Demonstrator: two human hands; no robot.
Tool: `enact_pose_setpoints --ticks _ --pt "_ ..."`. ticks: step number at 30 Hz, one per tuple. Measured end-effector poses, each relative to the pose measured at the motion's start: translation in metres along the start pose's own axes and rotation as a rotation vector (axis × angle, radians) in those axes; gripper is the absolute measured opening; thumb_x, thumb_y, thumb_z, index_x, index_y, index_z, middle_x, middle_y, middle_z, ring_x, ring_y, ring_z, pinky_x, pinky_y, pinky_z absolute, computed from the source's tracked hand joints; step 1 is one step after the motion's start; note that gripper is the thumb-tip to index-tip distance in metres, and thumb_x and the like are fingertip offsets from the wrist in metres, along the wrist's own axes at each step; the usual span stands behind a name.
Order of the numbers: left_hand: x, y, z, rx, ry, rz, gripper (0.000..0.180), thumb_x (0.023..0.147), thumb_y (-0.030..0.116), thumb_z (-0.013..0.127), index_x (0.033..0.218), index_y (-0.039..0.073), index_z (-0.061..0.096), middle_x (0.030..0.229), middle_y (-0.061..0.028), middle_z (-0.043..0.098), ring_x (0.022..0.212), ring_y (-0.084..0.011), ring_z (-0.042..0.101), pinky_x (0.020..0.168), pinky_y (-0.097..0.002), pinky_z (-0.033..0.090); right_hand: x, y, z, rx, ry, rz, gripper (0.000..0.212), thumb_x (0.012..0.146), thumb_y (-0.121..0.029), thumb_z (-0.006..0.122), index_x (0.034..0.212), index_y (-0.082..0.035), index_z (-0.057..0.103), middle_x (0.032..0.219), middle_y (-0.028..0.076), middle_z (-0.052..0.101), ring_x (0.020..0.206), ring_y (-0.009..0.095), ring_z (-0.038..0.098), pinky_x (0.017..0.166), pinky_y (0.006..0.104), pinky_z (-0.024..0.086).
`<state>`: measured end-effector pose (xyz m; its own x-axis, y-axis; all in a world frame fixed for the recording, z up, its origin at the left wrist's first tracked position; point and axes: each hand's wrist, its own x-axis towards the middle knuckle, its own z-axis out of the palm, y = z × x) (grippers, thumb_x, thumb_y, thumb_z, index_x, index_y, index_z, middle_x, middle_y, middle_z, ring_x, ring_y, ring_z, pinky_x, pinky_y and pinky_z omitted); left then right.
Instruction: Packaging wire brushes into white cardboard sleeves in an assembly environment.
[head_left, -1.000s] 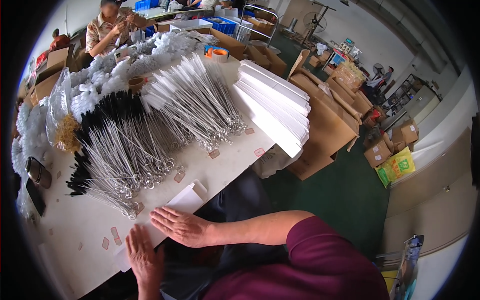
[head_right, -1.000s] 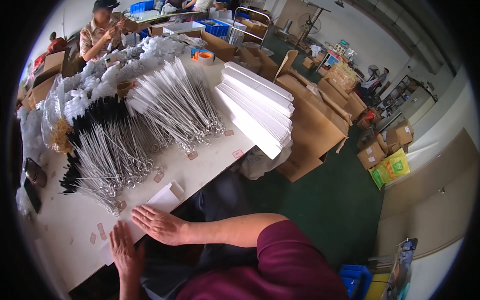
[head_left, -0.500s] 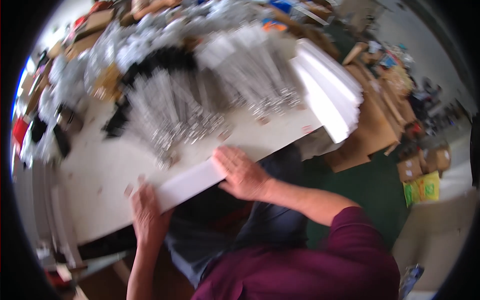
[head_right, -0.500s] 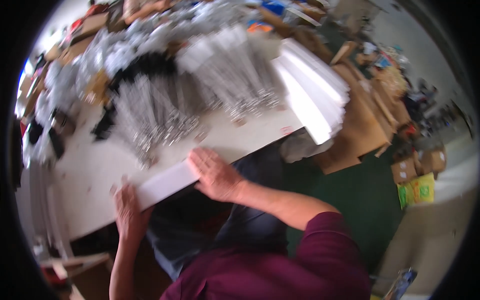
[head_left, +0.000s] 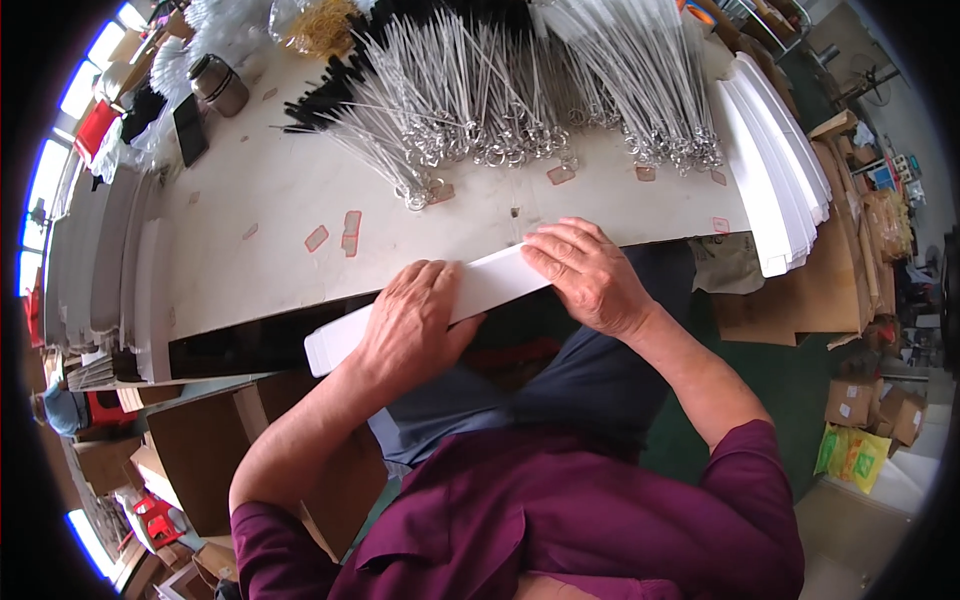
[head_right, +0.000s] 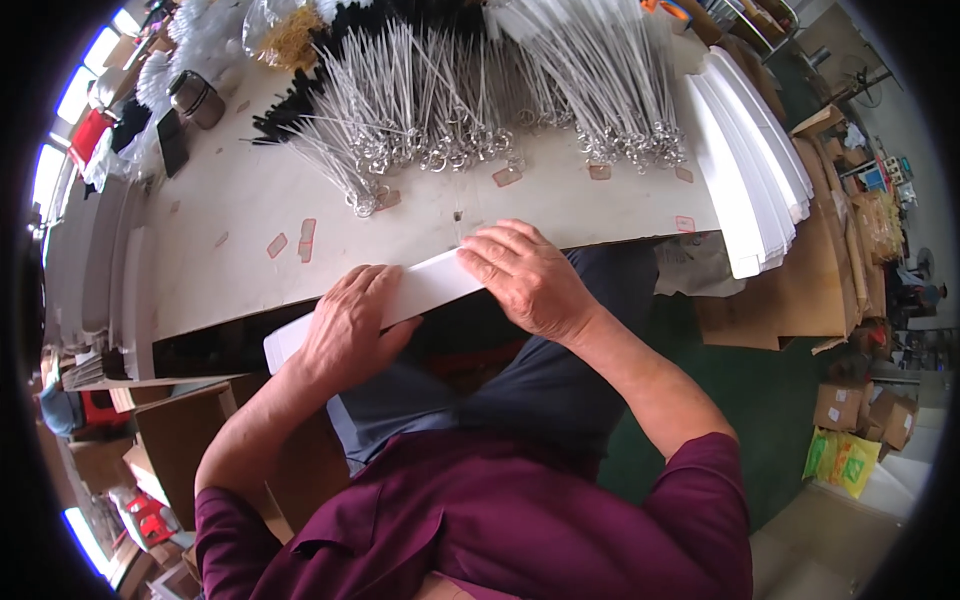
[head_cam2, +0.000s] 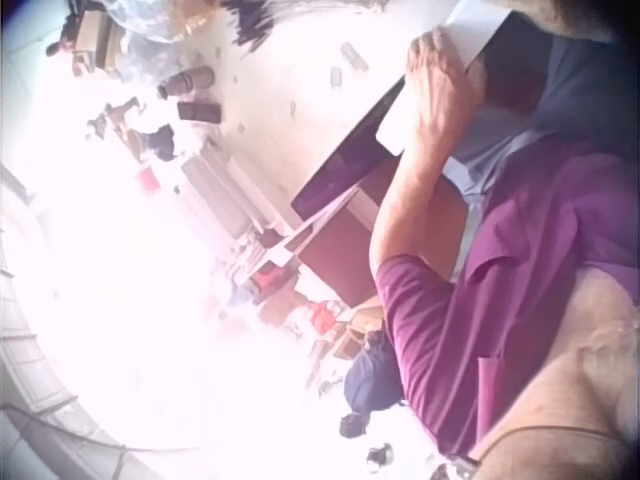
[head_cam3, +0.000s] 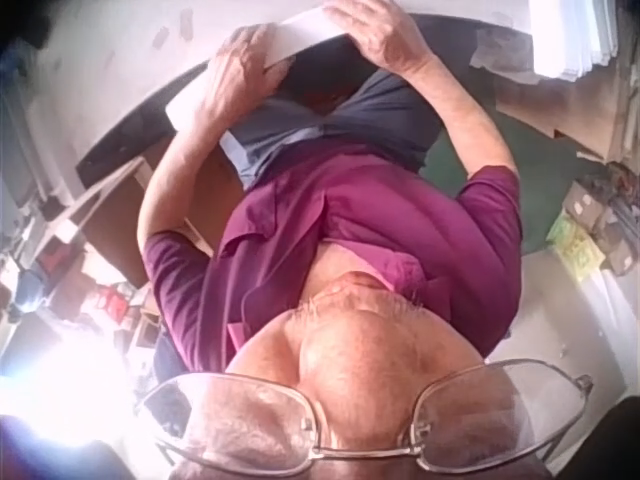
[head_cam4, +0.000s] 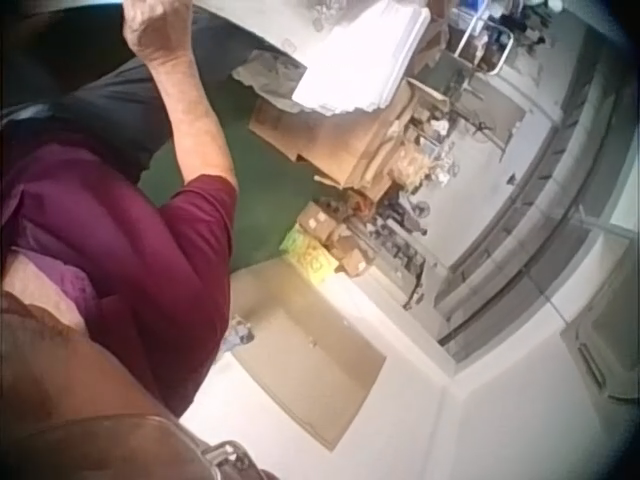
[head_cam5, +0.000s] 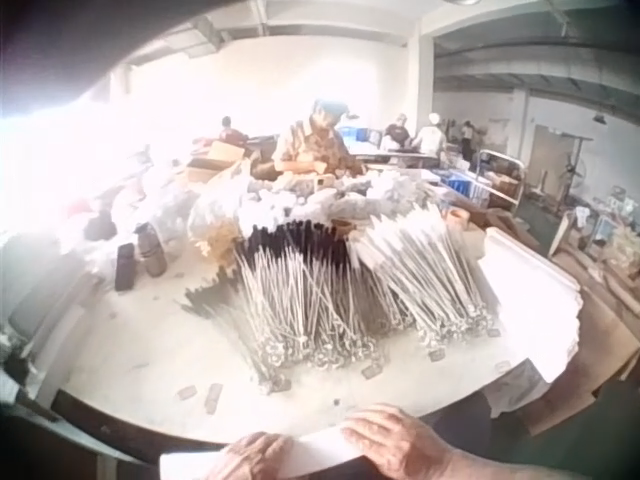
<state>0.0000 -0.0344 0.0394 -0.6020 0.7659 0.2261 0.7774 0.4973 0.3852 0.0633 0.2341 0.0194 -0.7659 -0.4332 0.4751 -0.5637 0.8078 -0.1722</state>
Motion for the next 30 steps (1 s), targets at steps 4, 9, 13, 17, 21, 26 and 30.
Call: enact_pose_setpoints --ticks 4,9,13,17,21,26,30 --pt "0.021 0.013 -0.012 -0.248 -0.265 -0.206 0.063 0.080 0.029 0.081 0.128 -0.002 0.056 0.114 -0.0237 0.066 0.103 -0.0414 0.066 0.090 -0.0466 0.054 0.019 -0.017 0.002 0.044 0.005 -0.079 0.037 0.084 -0.005 0.068 0.120 0.000 0.070 0.124 0.010 0.069 0.119 0.029 0.063 0.109 0.0458 0.047" --pt "0.010 0.005 0.002 -0.280 -0.085 -0.280 0.052 0.079 0.030 0.080 0.116 0.000 0.059 0.102 -0.0217 0.069 0.095 -0.0404 0.070 0.081 -0.0477 0.057 0.019 -0.023 -0.006 0.051 0.245 0.184 0.045 0.081 -0.010 0.080 0.123 0.000 0.068 0.121 0.015 0.067 0.116 0.030 0.063 0.102 0.0450 0.050" --pt "0.003 0.011 0.005 -0.300 -0.050 -0.354 0.052 0.079 0.029 0.080 0.117 0.000 0.059 0.102 -0.0202 0.070 0.094 -0.0400 0.071 0.081 -0.0476 0.057 -0.010 -0.028 0.003 0.179 0.307 0.301 0.047 0.084 -0.010 0.082 0.126 0.002 0.065 0.109 0.016 0.069 0.093 0.029 0.070 0.077 0.0371 0.059" --pt "-0.005 0.017 0.016 -0.310 -0.053 -0.354 0.054 0.078 0.027 0.082 0.119 0.000 0.059 0.105 -0.0203 0.070 0.096 -0.0390 0.071 0.082 -0.0470 0.058 -0.013 -0.043 0.024 0.354 0.363 0.388 0.048 0.087 -0.007 0.080 0.130 0.003 0.063 0.099 0.014 0.071 0.083 0.025 0.072 0.074 0.0355 0.060" --pt "-0.011 0.018 0.024 -0.340 -0.027 -0.350 0.059 0.077 0.026 0.081 0.125 0.001 0.056 0.109 -0.0207 0.070 0.099 -0.0384 0.070 0.083 -0.0461 0.059 -0.021 -0.049 0.040 0.689 0.368 0.591 0.036 0.094 -0.011 0.075 0.126 0.004 0.066 0.099 0.013 0.073 0.084 0.017 0.071 0.075 0.0300 0.058" --pt "-0.015 0.023 0.040 -0.347 -0.018 -0.343 0.068 0.078 0.023 0.081 0.135 0.003 0.051 0.114 -0.0216 0.069 0.100 -0.0390 0.071 0.082 -0.0468 0.059 -0.014 -0.056 0.033 1.097 0.159 0.843 0.026 0.102 -0.017 0.069 0.115 0.005 0.070 0.086 0.008 0.073 0.079 0.007 0.064 0.072 0.0259 0.053" --pt "-0.008 0.030 0.044 -0.399 -0.010 -0.379 0.075 0.076 0.021 0.082 0.141 0.007 0.047 0.114 -0.0226 0.070 0.099 -0.0403 0.071 0.080 -0.0475 0.060 -0.011 -0.054 0.026 1.020 0.098 0.842 0.019 0.101 -0.014 0.067 0.100 0.005 0.072 0.078 0.007 0.072 0.073 0.007 0.063 0.065 0.0271 0.052"
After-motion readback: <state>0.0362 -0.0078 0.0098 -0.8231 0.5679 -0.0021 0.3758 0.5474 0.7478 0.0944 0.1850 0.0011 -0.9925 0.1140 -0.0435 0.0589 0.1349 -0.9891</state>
